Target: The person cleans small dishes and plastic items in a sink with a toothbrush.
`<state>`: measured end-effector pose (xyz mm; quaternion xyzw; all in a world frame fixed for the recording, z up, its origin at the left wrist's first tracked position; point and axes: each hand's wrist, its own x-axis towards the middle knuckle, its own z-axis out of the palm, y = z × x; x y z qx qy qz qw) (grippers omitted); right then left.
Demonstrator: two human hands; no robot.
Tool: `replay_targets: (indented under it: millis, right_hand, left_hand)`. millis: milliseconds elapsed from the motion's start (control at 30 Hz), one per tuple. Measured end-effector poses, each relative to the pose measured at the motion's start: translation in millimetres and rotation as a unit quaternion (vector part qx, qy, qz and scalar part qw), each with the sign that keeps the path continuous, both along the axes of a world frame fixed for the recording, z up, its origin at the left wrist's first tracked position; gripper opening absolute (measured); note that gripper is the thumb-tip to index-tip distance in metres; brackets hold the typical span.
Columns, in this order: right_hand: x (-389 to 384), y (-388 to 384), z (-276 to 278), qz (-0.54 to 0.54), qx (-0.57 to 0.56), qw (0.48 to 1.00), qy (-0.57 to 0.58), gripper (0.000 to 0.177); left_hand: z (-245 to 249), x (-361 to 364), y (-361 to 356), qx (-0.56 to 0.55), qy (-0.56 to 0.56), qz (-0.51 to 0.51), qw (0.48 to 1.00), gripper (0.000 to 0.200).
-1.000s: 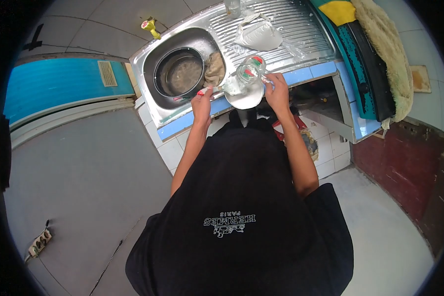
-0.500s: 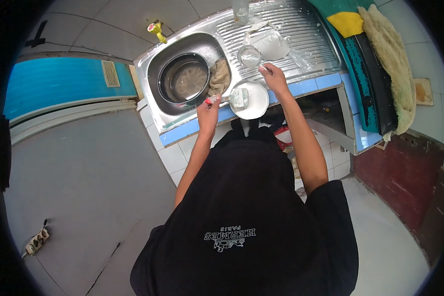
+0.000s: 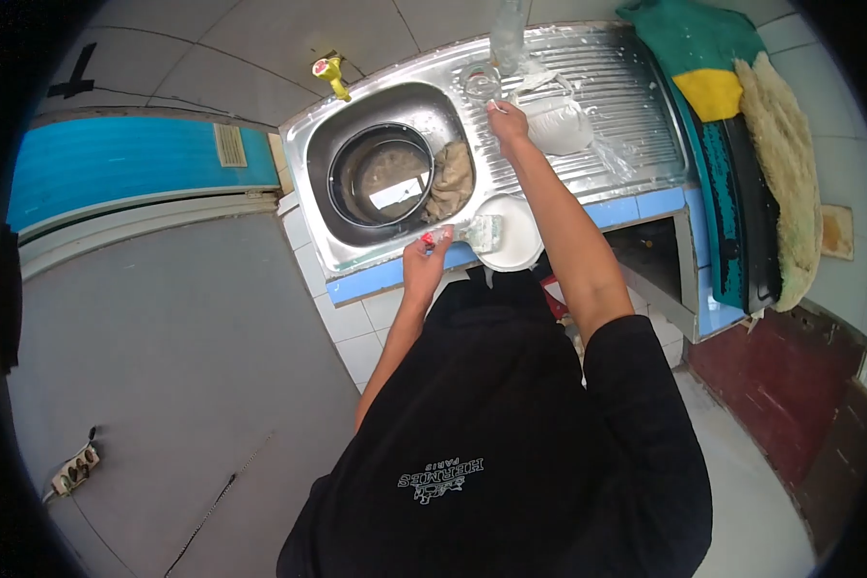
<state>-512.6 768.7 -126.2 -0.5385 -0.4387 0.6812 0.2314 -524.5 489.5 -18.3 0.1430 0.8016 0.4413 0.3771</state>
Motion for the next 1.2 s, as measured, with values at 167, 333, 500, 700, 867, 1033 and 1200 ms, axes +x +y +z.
replay_targets:
  millis: [167,333,500,700,867,1033,1200]
  right_hand:
    - [-7,6,-13,-0.025,-0.034,0.999,-0.019,0.014]
    - [-9,8,-20,-0.031,-0.073,0.997,-0.001,0.016]
    - [-8,8,-14,-0.021,-0.077,0.997,-0.005,0.019]
    - [-4,9,5,0.025,-0.07,0.996,-0.053,0.031]
    - [10,-6,21,0.045,0.072,0.986,-0.141,0.047]
    - [85,-65,64,0.072,0.319,0.938,-0.113,0.036]
    - [173,-144,52,0.035,0.386,0.893,-0.23,0.032]
  left_hand:
    - [-8,-4,1,-0.012,-0.015,-0.02,1.0,0.035]
    - [-4,-5,6,-0.011,-0.031,-0.033,0.999,0.035]
    - [0,-5,12,-0.002,0.016,-0.065,0.998,0.037]
    - [18,1,20,0.013,0.14,-0.148,0.979,0.032]
    - [25,11,25,0.091,0.183,-0.189,0.96,0.021]
    - [22,24,24,0.099,0.342,-0.281,0.891,0.019]
    - [19,44,29,0.097,0.373,-0.313,0.868,0.024]
